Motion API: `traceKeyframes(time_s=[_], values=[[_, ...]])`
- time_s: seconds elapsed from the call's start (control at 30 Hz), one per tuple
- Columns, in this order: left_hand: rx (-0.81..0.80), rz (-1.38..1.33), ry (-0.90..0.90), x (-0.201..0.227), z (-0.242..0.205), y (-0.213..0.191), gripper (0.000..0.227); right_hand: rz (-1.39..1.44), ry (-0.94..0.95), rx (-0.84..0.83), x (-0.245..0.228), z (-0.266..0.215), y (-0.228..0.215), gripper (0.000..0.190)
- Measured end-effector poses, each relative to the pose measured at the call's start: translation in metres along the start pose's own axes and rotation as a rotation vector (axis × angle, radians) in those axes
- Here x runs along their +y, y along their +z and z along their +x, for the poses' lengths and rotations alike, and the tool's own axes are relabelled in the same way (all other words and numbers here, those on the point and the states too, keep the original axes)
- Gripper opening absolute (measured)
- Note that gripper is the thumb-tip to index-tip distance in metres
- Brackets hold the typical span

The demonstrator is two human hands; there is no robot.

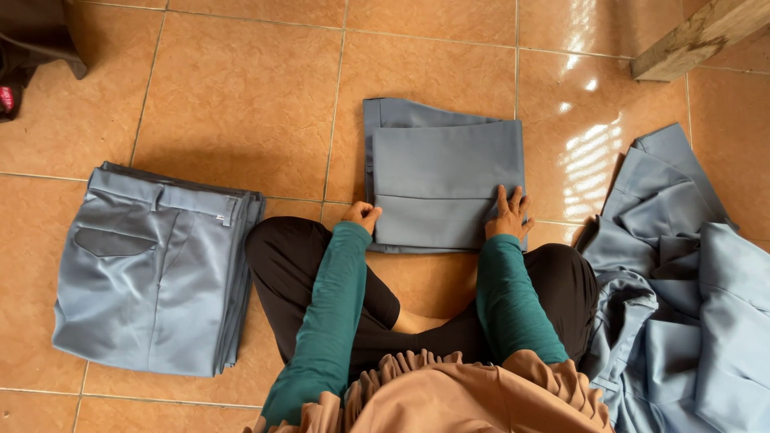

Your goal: A person sits on the floor and neatly folds a pile of pants into a stack.

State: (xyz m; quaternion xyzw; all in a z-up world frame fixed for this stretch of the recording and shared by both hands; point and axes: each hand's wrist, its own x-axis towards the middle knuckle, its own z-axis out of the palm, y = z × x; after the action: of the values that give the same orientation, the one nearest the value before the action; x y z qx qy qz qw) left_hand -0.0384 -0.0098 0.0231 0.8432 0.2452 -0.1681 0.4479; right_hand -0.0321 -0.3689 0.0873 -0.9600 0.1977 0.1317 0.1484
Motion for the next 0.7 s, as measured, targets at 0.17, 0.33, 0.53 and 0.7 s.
traceKeyframes(time_s=[0.17, 0.33, 0.53, 0.7], values=[[0.052, 0.021, -0.099, -0.004, -0.008, -0.003, 0.025, 0.056, 0.012, 0.018, 0.005, 0.004, 0.01, 0.09], [0.114, 0.154, -0.142, -0.014, 0.009, 0.022, 0.024, 0.073, 0.016, 0.046, 0.01, 0.009, 0.022, 0.089], [0.449, 0.618, 0.678, 0.097, -0.07, 0.007, 0.064, 0.042, -0.138, 0.34, -0.014, 0.002, 0.038, 0.086], [0.018, 0.863, 0.583, 0.099, -0.044, 0.028, 0.058, -0.094, -0.688, 0.682, -0.079, -0.029, 0.061, 0.061]])
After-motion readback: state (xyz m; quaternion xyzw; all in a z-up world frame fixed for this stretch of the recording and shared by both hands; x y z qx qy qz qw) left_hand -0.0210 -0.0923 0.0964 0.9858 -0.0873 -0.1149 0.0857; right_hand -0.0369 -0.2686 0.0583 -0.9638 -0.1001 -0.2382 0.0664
